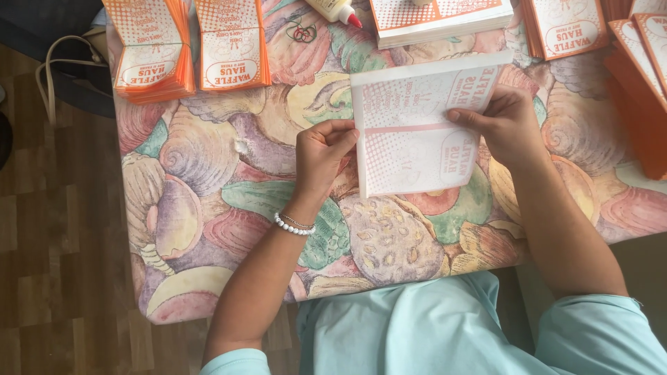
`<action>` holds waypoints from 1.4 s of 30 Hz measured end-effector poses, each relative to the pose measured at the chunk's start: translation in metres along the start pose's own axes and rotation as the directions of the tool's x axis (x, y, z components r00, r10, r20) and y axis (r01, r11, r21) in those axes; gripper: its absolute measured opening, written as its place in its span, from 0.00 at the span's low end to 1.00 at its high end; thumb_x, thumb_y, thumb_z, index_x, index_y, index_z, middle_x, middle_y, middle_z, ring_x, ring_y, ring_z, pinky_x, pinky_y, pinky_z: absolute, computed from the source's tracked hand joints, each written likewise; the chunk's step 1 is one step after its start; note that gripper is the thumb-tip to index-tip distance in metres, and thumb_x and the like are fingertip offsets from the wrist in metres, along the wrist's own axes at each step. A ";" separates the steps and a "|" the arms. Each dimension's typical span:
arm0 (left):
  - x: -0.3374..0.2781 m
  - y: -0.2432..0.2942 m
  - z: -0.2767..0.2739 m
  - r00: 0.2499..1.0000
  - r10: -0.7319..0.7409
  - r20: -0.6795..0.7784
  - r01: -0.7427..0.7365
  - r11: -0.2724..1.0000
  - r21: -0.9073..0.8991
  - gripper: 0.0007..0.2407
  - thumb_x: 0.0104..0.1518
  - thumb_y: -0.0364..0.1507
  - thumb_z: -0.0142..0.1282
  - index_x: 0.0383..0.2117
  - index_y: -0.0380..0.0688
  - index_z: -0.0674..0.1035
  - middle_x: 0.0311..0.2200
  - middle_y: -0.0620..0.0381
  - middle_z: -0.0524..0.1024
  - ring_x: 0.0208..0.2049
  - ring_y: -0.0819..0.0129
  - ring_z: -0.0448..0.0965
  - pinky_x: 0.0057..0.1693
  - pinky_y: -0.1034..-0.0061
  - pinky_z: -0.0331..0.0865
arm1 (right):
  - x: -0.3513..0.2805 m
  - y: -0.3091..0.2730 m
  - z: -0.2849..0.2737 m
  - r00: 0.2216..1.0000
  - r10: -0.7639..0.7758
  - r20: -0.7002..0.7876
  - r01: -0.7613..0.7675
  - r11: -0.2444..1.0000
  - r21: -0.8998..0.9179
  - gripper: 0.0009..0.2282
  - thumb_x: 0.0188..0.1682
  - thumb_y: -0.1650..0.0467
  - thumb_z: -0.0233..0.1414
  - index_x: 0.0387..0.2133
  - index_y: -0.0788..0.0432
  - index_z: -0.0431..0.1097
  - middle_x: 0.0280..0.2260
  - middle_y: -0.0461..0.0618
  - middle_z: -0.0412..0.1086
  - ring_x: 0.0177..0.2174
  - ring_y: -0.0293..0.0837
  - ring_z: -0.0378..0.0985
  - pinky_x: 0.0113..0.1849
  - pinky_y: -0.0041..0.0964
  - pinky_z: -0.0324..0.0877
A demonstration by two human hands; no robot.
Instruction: Folding paper bags and organizing them into neat stacks on a table.
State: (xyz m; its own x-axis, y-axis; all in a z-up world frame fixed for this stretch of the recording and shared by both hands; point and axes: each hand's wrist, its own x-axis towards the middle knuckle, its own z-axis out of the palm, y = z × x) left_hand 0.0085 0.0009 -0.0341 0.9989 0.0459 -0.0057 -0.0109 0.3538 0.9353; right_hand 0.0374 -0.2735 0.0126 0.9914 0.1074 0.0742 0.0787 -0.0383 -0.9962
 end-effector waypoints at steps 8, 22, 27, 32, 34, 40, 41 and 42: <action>0.006 -0.001 -0.010 0.998 0.063 -0.001 -0.063 0.997 0.035 0.05 0.58 0.22 0.62 0.38 0.38 0.83 0.32 0.44 0.83 0.34 0.62 0.85 0.41 0.70 0.84 | -0.003 0.020 -0.015 0.991 -0.035 0.132 0.041 0.998 -0.043 0.13 0.43 0.85 0.59 0.41 0.67 0.76 0.38 0.62 0.76 0.41 0.45 0.79 0.44 0.38 0.76; 0.007 0.034 0.002 0.996 -0.019 -0.093 0.016 0.999 -0.039 0.08 0.57 0.20 0.60 0.42 0.36 0.80 0.33 0.48 0.85 0.36 0.65 0.86 0.43 0.70 0.83 | 0.003 -0.028 -0.025 0.744 -0.218 0.632 0.321 0.946 -0.052 0.26 0.40 0.84 0.48 0.58 0.68 0.64 0.63 0.67 0.62 0.65 0.59 0.64 0.64 0.53 0.66; 0.000 0.083 0.029 0.897 0.318 0.306 -0.430 0.787 0.442 0.07 0.63 0.19 0.55 0.43 0.42 0.82 0.43 0.55 0.84 0.43 0.71 0.85 0.44 0.86 0.80 | 0.008 -0.047 0.022 0.823 -0.259 0.505 0.395 0.900 -0.182 0.43 0.42 0.71 0.61 0.70 0.60 0.42 0.62 0.68 0.62 0.58 0.58 0.71 0.61 0.47 0.68; -0.009 0.109 0.050 0.771 0.440 0.460 -0.634 0.597 0.491 0.08 0.64 0.24 0.58 0.48 0.45 0.77 0.45 0.57 0.81 0.36 0.71 0.82 0.44 0.79 0.77 | 0.006 -0.060 0.056 0.882 -0.230 0.412 0.242 0.970 0.022 0.39 0.46 0.81 0.60 0.70 0.65 0.45 0.44 0.61 0.73 0.41 0.43 0.77 0.42 0.32 0.77; -0.013 0.120 0.048 0.738 0.491 0.463 -0.674 0.566 0.475 0.14 0.65 0.27 0.60 0.55 0.45 0.73 0.54 0.54 0.78 0.46 0.62 0.88 0.54 0.74 0.85 | 0.004 -0.063 0.055 0.927 -0.216 0.305 0.233 0.972 -0.019 0.35 0.49 0.81 0.60 0.69 0.66 0.51 0.35 0.56 0.76 0.32 0.36 0.76 0.36 0.28 0.77; -0.015 0.125 0.046 0.901 0.257 0.350 -0.388 0.837 0.385 0.24 0.52 0.35 0.66 0.54 0.38 0.73 0.52 0.40 0.78 0.53 0.56 0.83 0.56 0.78 0.83 | -0.002 -0.031 0.030 0.970 -0.243 0.020 0.237 0.959 0.156 0.18 0.44 0.80 0.65 0.48 0.62 0.73 0.36 0.52 0.77 0.35 0.40 0.82 0.36 0.27 0.81; -0.016 0.119 0.049 0.906 0.254 0.337 -0.379 0.843 0.382 0.21 0.52 0.32 0.68 0.51 0.41 0.76 0.46 0.48 0.81 0.47 0.65 0.84 0.56 0.80 0.82 | -0.003 -0.027 0.028 0.973 -0.229 -0.024 0.230 0.963 0.141 0.18 0.41 0.78 0.66 0.45 0.61 0.74 0.36 0.50 0.76 0.36 0.38 0.80 0.37 0.27 0.78; -0.017 0.113 0.053 0.912 0.251 0.325 -0.369 0.850 0.377 0.17 0.52 0.29 0.69 0.48 0.44 0.79 0.41 0.55 0.84 0.41 0.73 0.86 0.56 0.81 0.81 | -0.005 -0.024 0.024 0.974 -0.213 -0.070 0.221 0.967 0.124 0.17 0.39 0.77 0.68 0.42 0.60 0.75 0.37 0.47 0.76 0.37 0.36 0.78 0.38 0.26 0.74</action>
State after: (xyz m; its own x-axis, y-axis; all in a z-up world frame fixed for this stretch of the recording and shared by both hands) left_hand -0.0077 -0.0095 0.0902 0.9226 -0.1729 0.3449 -0.3605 -0.0680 0.9303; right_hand 0.0281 -0.2488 0.0348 0.9566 0.0433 0.2882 0.2821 0.1096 -0.9531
